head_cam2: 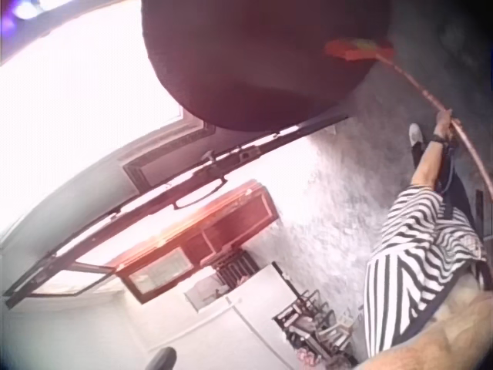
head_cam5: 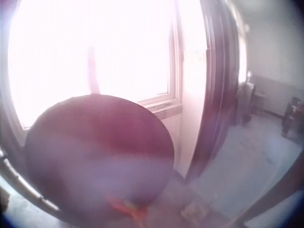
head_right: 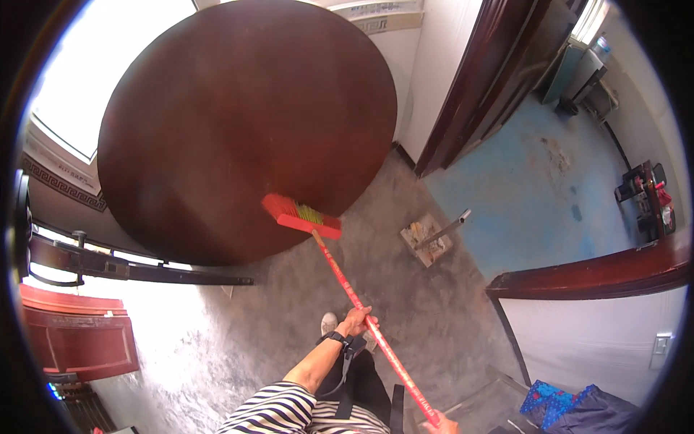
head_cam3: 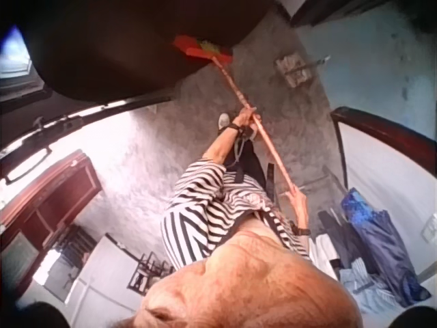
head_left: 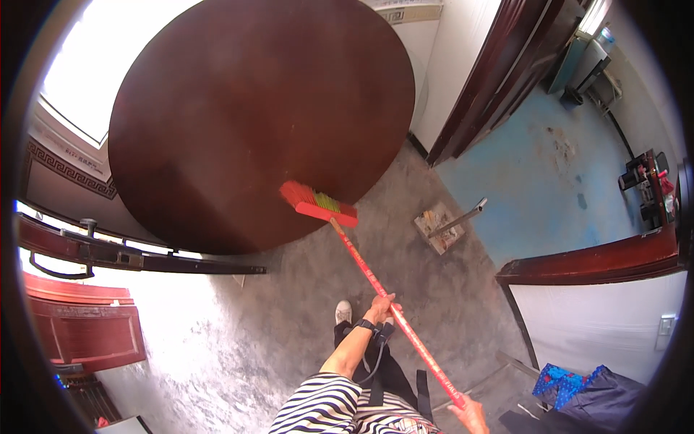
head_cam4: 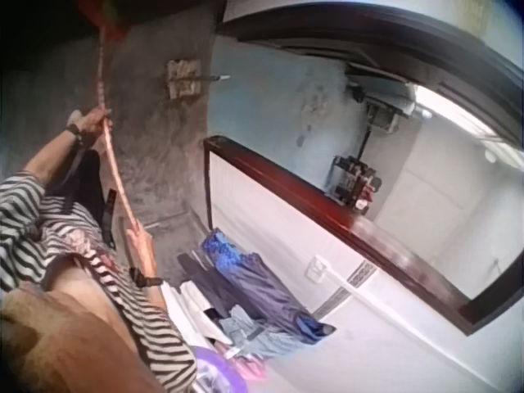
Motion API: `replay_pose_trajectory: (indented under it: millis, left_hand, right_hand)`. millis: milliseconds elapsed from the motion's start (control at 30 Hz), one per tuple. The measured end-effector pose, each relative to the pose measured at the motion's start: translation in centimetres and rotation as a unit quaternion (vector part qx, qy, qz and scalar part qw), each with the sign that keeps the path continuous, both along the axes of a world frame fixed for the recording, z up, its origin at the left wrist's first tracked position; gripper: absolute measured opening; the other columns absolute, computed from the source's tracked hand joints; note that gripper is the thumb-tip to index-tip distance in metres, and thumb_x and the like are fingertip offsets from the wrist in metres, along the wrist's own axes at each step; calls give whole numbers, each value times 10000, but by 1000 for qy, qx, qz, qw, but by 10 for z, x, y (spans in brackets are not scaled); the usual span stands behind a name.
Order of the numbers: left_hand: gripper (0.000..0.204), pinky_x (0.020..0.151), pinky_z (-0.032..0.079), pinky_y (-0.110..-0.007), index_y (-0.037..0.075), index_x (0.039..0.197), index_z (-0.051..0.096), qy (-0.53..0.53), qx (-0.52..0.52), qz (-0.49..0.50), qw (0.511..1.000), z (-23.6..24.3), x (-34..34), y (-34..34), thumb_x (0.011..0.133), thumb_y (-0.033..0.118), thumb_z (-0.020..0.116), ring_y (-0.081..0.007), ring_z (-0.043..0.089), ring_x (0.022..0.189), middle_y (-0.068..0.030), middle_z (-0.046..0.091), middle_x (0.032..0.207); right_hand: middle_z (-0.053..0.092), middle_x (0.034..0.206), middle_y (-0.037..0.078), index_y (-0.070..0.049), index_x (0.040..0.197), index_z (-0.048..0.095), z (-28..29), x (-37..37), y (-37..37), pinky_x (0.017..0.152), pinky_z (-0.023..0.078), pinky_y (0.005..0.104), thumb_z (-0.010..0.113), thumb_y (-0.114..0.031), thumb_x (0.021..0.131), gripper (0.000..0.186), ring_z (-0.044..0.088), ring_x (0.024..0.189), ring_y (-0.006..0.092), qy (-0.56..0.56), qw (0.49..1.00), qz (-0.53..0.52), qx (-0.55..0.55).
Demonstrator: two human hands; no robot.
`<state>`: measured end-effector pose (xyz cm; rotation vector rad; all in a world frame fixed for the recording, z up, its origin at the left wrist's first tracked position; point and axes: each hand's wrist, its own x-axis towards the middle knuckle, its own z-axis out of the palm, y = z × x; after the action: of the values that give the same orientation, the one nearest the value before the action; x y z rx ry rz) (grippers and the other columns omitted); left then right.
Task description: The person sweeps debris on a blue floor using a red broom and a metal dustpan. They gather dirt into a pile, sweep it into the dustpan, and empty the contents into a nearby trash bin. The person moves around the room to clean different areas, including near a large round table.
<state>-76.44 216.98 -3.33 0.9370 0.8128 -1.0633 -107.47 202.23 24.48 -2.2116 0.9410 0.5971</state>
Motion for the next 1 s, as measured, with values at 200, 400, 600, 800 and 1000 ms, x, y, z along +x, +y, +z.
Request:
replay_pose_trajectory:
  millis: [200,400,600,800,1000]
  left_hand:
    - [337,580,550,-474,-59,1097,346,41,-16,73,996,-7,-40,28,886,159,492,-359,610,594,-222,597,709]
    - [280,581,561,-457,-12,1065,340,-25,87,87,992,45,-26,83,909,210,413,-361,612,616,-208,596,718]
    - [274,459,535,-411,-2,1053,342,-53,44,108,992,52,-4,64,908,212,434,-308,601,516,-193,599,680]
    - [244,429,516,-393,-9,919,404,-83,-18,44,995,58,-25,-18,898,220,483,-291,594,466,-167,588,581]
    - [262,400,515,-386,-18,902,422,-35,17,76,996,42,-51,-21,847,192,569,-276,608,488,-164,589,587]
  right_hand:
    - [620,699,73,-90,954,636,14,10,-57,624,461,315,743,-382,673,420,588,661,160,132,983,64,106]
    - [541,690,-36,-67,968,628,-13,45,-58,591,421,257,750,-360,685,425,488,623,85,164,956,34,240]
    - [512,661,-52,-66,907,602,-17,33,-31,538,379,222,746,-312,706,349,455,609,48,136,955,-24,264]
    - [460,587,-45,-68,958,557,69,33,-31,404,309,229,700,-192,754,279,408,464,65,213,884,-247,336]
    - [501,608,-21,-46,1199,514,142,85,-62,412,352,201,740,-146,701,556,451,457,66,230,942,-107,221]
